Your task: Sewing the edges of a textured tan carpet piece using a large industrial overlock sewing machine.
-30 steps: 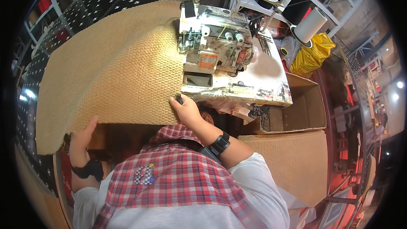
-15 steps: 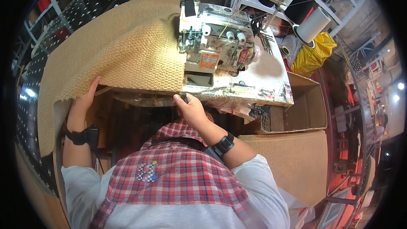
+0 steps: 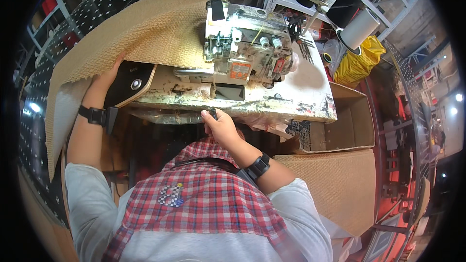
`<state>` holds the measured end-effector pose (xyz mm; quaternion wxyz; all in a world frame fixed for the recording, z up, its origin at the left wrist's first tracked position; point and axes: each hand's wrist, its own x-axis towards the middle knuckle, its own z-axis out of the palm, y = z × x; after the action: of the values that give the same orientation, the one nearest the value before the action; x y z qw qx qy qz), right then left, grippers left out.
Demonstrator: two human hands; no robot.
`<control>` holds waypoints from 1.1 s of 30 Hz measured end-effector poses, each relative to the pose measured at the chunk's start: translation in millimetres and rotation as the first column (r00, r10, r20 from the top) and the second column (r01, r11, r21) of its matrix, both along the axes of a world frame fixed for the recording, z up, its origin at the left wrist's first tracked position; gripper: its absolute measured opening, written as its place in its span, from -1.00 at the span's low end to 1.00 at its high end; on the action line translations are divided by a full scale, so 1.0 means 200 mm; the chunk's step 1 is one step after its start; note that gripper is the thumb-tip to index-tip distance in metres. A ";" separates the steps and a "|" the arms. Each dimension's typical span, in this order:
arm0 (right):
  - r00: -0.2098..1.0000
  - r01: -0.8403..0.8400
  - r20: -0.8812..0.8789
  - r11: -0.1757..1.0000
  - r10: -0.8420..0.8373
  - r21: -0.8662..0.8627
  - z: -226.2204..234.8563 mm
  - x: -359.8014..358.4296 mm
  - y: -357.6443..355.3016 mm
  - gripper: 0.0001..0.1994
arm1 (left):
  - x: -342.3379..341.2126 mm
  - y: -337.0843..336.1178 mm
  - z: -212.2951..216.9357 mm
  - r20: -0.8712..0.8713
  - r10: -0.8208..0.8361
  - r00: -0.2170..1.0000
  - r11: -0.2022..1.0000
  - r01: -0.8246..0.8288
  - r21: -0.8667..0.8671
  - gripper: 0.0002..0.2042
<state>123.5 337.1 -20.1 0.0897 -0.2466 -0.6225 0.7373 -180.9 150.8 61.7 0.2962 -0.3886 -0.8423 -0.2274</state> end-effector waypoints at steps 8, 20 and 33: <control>0.999 0.031 0.046 0.998 -0.028 -0.053 0.04 -0.08 -0.01 -0.76 | 0.07 -0.02 -0.02 -0.245 0.031 0.969 0.994 -0.057 -0.096 -0.64; 0.990 -0.018 -0.140 0.944 -0.031 -0.331 0.16 -0.28 -0.11 -0.74 | 1.21 -0.35 0.06 0.300 -0.294 0.907 0.949 0.315 -0.023 -0.63; 0.996 0.060 -0.037 0.923 -0.080 -0.380 0.05 -0.19 0.06 -0.77 | 0.62 -1.30 -0.21 0.704 -0.353 0.617 0.536 -0.483 0.692 -0.56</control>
<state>85.2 348.1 -9.6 0.0828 -0.2624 -0.4569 0.8459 -57.0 -108.2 19.4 0.0545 -0.0183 -0.6771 -0.7337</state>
